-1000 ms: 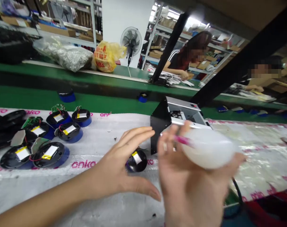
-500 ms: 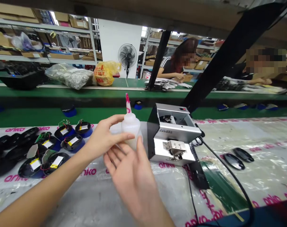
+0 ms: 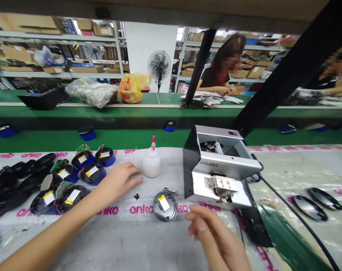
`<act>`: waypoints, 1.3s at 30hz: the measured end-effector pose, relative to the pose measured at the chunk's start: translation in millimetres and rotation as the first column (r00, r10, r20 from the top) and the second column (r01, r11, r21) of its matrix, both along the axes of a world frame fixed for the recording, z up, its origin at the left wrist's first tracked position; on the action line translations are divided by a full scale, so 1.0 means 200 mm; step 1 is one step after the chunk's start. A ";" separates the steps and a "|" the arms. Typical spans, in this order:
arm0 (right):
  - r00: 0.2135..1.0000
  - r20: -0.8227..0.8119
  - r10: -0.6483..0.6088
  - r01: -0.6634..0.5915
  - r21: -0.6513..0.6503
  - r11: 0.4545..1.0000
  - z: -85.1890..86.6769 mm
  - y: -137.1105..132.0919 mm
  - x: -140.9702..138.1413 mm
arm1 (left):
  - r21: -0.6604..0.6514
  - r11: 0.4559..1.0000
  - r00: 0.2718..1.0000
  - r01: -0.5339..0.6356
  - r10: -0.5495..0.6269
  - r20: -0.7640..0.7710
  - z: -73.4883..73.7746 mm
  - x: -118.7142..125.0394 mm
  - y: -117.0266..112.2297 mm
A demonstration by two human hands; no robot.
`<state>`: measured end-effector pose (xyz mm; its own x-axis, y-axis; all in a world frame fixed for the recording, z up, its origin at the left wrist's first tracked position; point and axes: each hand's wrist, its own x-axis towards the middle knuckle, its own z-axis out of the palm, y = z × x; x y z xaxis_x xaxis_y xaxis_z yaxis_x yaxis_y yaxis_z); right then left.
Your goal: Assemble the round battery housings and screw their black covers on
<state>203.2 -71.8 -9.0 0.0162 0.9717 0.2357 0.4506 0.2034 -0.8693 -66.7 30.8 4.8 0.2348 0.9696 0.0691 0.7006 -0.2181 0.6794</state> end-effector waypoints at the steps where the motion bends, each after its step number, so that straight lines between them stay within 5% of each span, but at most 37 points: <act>1: 0.987 0.160 0.022 -0.032 0.063 0.998 0.00 0.02 -0.01 | 0.009 1.000 1.000 0.012 -0.012 0.005 -0.03 0.01 -0.02; 3: 0.911 0.410 0.050 -0.114 0.133 0.985 0.00 0.07 -0.06 | 0.030 0.999 0.999 0.016 -0.017 0.033 -0.09 0.04 -0.04; 6: 0.843 0.537 0.035 -0.144 0.162 0.976 0.02 0.13 -0.15 | 0.037 0.999 0.993 0.014 -0.018 0.120 -0.15 0.06 -0.08; 11: 0.908 0.419 -0.012 -0.081 0.205 0.975 0.04 0.17 -0.24 | -0.062 0.997 0.934 0.042 -0.018 0.356 -0.14 0.06 -0.12; 16: 0.922 0.384 -0.051 0.031 0.060 0.998 0.03 0.21 -0.28 | -0.226 0.966 0.830 0.127 0.021 0.557 -0.15 0.11 -0.15; 20: 0.883 0.469 0.016 -0.007 -0.022 1.000 0.05 0.27 -0.30 | -0.275 0.935 0.778 0.224 -0.001 0.628 -0.14 0.12 -0.16; 29: 0.949 0.298 -0.100 0.022 0.254 0.967 0.03 0.26 -0.28 | -0.339 0.900 0.712 0.276 0.045 0.701 -0.14 0.11 -0.17; 33: 0.961 0.274 -0.043 -0.064 0.370 0.927 0.03 0.26 -0.27 | -0.357 0.890 0.683 0.285 0.073 0.727 -0.14 0.11 -0.17; 39: 0.842 0.533 0.087 -0.349 0.414 0.841 0.06 0.24 -0.20 | -0.390 0.881 0.599 0.269 0.165 0.784 -0.18 0.10 -0.17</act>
